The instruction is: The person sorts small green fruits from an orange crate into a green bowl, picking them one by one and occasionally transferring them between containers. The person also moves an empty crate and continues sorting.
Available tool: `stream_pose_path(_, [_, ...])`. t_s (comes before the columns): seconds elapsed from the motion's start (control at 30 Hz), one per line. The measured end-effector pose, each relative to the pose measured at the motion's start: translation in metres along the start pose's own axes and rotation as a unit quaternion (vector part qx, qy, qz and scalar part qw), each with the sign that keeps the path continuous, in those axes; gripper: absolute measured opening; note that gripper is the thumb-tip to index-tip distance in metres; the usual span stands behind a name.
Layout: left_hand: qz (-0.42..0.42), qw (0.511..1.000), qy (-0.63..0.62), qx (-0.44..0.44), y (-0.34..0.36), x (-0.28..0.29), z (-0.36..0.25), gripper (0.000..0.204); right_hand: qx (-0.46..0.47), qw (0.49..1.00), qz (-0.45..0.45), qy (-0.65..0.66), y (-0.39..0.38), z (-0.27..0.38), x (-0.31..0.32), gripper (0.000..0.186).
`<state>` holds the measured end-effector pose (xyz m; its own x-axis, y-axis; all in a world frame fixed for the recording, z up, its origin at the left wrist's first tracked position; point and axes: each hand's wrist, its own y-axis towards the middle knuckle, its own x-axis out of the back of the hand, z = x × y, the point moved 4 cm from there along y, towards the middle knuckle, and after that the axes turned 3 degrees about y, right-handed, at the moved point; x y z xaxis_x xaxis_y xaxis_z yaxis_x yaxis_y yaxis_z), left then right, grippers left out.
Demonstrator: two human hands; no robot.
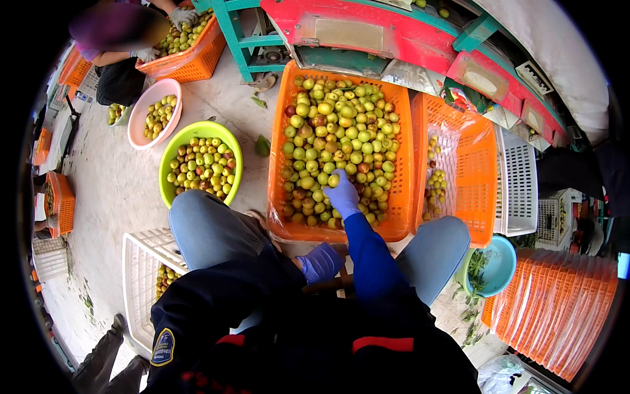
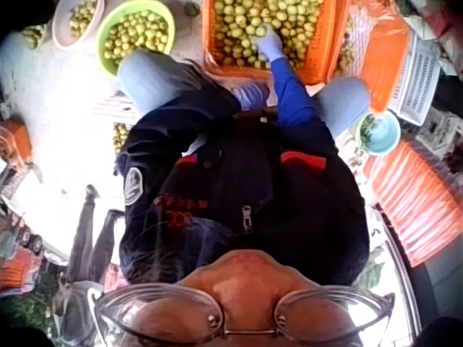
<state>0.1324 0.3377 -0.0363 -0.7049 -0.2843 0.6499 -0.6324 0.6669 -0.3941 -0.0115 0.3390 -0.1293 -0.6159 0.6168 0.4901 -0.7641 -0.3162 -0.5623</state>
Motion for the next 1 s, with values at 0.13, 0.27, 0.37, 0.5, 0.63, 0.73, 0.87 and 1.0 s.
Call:
stream_pose_path(0.13, [-0.085,0.989,-0.117,0.004,-0.05,0.077,-0.022,0.024,-0.078,0.878,0.169,0.441,-0.029,0.055,-0.001,0.043])
stream_pose_path(0.27, [-0.487,0.846,-0.194,-0.093,-0.021,0.017,-0.008,0.021,0.022,0.866,0.336,0.368,-0.041,0.164,-0.048,0.043])
stream_pose_path(0.37, [-0.24,0.961,-0.133,-0.016,-0.009,-0.001,-0.002,0.022,0.091,0.817,0.411,0.394,-0.06,0.243,-0.092,0.063])
stream_pose_path(0.5, [-0.145,0.987,-0.061,0.003,-0.016,0.014,-0.007,0.022,0.314,0.884,0.267,0.219,-0.041,0.262,-0.117,0.063])
stream_pose_path(0.63, [-0.099,0.994,-0.033,0.009,-0.013,0.015,-0.012,0.024,0.17,0.922,0.251,0.24,-0.004,0.193,-0.08,0.036])
stream_pose_path(0.73, [-0.068,0.998,-0.001,0.011,-0.012,0.013,-0.016,0.025,0.079,0.958,0.123,0.245,0.029,0.121,-0.025,0.023])
stream_pose_path(0.87, [-0.044,0.997,0.004,0.063,-0.006,0.024,-0.019,0.037,0.145,0.979,-0.105,0.1,0.076,0.068,0.047,0.022])
stream_pose_path(1.0, [-0.16,0.985,0.068,0.0,-0.018,0.014,-0.019,0.016,0.191,0.901,-0.234,-0.312,0.086,0.084,0.065,0.029])
